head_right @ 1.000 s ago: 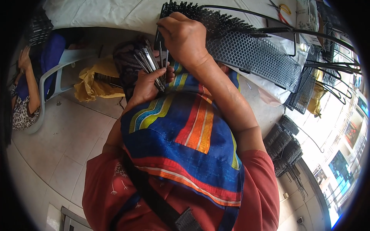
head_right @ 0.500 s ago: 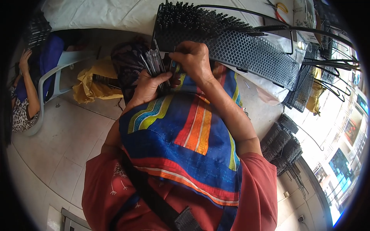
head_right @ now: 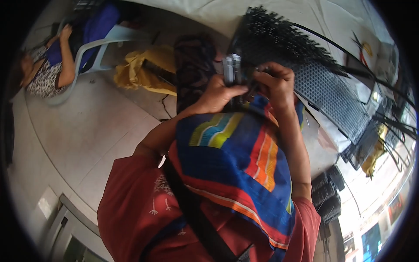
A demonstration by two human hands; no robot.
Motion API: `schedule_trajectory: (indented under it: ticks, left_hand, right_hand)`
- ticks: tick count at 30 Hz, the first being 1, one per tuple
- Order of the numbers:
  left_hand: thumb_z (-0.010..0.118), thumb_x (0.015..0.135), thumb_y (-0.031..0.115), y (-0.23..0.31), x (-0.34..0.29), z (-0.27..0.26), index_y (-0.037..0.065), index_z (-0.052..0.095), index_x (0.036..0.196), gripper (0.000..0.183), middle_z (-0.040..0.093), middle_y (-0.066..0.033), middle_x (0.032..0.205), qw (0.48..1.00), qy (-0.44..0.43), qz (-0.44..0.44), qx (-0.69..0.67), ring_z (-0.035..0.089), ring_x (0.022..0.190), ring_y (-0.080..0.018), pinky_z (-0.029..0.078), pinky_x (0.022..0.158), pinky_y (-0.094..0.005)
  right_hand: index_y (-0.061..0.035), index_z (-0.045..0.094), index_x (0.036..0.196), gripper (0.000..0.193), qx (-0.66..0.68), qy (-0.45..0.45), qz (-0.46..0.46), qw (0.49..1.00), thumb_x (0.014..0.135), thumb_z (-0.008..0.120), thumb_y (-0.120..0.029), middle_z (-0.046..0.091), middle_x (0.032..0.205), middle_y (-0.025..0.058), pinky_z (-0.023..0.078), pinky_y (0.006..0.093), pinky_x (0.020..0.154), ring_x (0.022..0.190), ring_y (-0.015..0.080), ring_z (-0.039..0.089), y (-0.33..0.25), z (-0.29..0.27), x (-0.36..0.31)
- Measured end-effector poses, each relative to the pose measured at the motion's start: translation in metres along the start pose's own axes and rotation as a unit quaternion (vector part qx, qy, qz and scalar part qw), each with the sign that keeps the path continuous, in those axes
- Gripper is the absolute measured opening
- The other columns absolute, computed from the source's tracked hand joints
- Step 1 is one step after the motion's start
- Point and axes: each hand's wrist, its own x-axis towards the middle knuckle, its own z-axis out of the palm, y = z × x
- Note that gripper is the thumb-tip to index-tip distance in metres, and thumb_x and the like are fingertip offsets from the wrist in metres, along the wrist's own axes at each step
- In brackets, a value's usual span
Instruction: The person assembles small metal pins into a flexible black mesh mat on a workspace table by hand.
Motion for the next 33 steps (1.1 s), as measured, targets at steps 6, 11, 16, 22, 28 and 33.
schedule_trajectory:
  ticks: [6,11,16,22,28,33]
  left_hand:
    - [0.062,0.09,0.001,0.005,-0.006,0.003,-0.001,0.07,0.091,0.009,0.07,-0.0063,0.077,0.999,0.008,0.048,-0.006,0.065,0.065,-0.012,0.052,0.06,-0.0257]
    - [0.065,0.088,0.001,0.01,-0.005,-0.001,0.0,0.07,0.091,0.006,0.07,-0.0059,0.079,0.998,0.051,0.035,-0.004,0.063,0.065,-0.0089,0.05,0.059,-0.0233]
    - [0.068,0.085,0.0,0.012,-0.008,0.002,-0.001,0.07,0.092,0.008,0.071,-0.0076,0.081,0.999,0.031,0.016,0.012,0.068,0.069,-0.0141,0.053,0.062,-0.0254]
    - [0.063,0.088,-0.001,0.014,-0.006,0.006,-0.003,0.068,0.099,0.012,0.071,-0.0104,0.085,0.998,0.035,0.01,-0.05,0.069,0.071,-0.0166,0.055,0.065,-0.027]
    - [0.062,0.093,0.011,0.016,0.0,-0.009,-0.001,0.068,0.094,0.014,0.071,-0.0104,0.082,0.994,0.105,0.003,-0.006,0.068,0.068,-0.0165,0.054,0.062,-0.0279]
    - [0.061,0.094,0.015,0.047,-0.005,-0.008,0.0,0.068,0.097,0.017,0.07,-0.0103,0.083,0.988,0.054,-0.121,-0.082,0.067,0.07,-0.0162,0.054,0.063,-0.0285]
  right_hand:
    - [-0.0008,0.069,0.083,0.002,-0.009,0.02,-0.013,1.0,0.083,0.068,0.001,0.058,0.057,-0.0001,0.029,0.02,0.039,0.042,0.0037,0.043,0.002,0.015,-0.003]
    - [0.0012,0.07,0.09,0.007,-0.055,0.077,-0.055,0.994,0.084,0.067,0.0,0.059,0.06,0.0007,0.033,0.0199,0.04,0.045,0.0037,0.046,-0.005,0.011,-0.004]
    - [0.0013,0.068,0.093,0.01,-0.089,-0.004,-0.027,0.996,0.085,0.066,-0.004,0.061,0.064,0.002,0.038,0.0201,0.044,0.049,0.006,0.053,-0.01,0.018,-0.006]
    - [-0.0003,0.068,0.087,0.004,-0.045,-0.012,-0.016,0.999,0.085,0.068,-0.003,0.06,0.062,0.0007,0.033,0.0205,0.04,0.045,0.0053,0.049,-0.007,0.014,0.0]
    - [0.0018,0.068,0.086,0.005,-0.124,0.075,-0.119,0.982,0.081,0.068,0.0,0.061,0.064,0.0031,0.04,0.0227,0.046,0.053,0.0066,0.054,-0.031,0.01,-0.019]
    - [-0.0049,0.064,0.084,0.017,-0.493,-0.04,-0.55,0.673,0.068,0.064,-0.01,0.06,0.081,0.0062,0.049,0.0332,0.055,0.063,0.0216,0.06,-0.058,0.023,-0.05]
